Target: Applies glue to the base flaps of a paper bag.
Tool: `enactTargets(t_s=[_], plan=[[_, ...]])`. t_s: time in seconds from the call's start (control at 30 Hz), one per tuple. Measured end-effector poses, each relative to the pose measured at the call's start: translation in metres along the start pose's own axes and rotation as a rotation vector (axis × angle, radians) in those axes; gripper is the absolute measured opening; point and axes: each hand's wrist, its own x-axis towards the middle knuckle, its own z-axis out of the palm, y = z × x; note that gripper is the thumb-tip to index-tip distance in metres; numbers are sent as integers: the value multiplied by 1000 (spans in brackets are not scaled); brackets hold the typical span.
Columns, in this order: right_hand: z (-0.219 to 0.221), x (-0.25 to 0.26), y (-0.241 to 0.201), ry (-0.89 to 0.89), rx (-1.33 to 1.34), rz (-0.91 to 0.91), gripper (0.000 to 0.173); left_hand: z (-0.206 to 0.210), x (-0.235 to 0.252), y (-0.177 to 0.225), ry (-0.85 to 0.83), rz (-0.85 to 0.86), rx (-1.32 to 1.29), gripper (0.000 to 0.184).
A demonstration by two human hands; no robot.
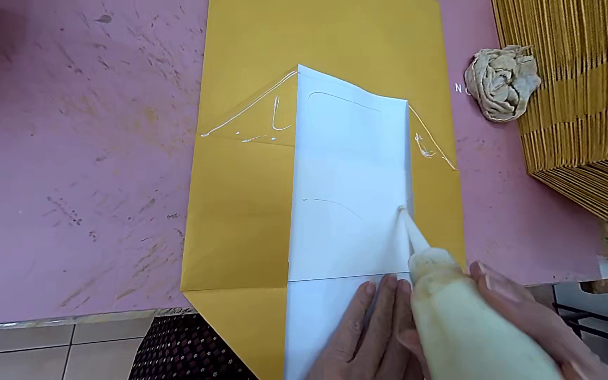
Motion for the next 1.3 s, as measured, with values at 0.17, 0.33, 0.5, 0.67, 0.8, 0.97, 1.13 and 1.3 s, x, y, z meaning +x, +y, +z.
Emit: enactTargets(t_s=[0.17,0.33,0.5,0.67,0.8,0.97,1.13,1.3], plan=[[-42,-19,7,-50,107,166,49,2,-4,-2,-78,36,101,37],[-32,22,30,395,247,243,45,3,4,-21,-94,46,231,40],[-19,95,72,608,359,300,44,7,6,-31,-77,84,279,42],[-4,160,106,654,417,556,36,5,9,-35,-82,82,286,41],[-5,168,118,696,399,547,40,5,12,-38,-84,81,290,42],[-19,147,97,724,349,374,33,2,14,-37,-92,74,266,41],[-41,66,70,623,450,348,36,-6,17,-35,-106,51,176,42],[-55,25,73,713,357,462,61,-10,19,-33,-148,36,174,46]])
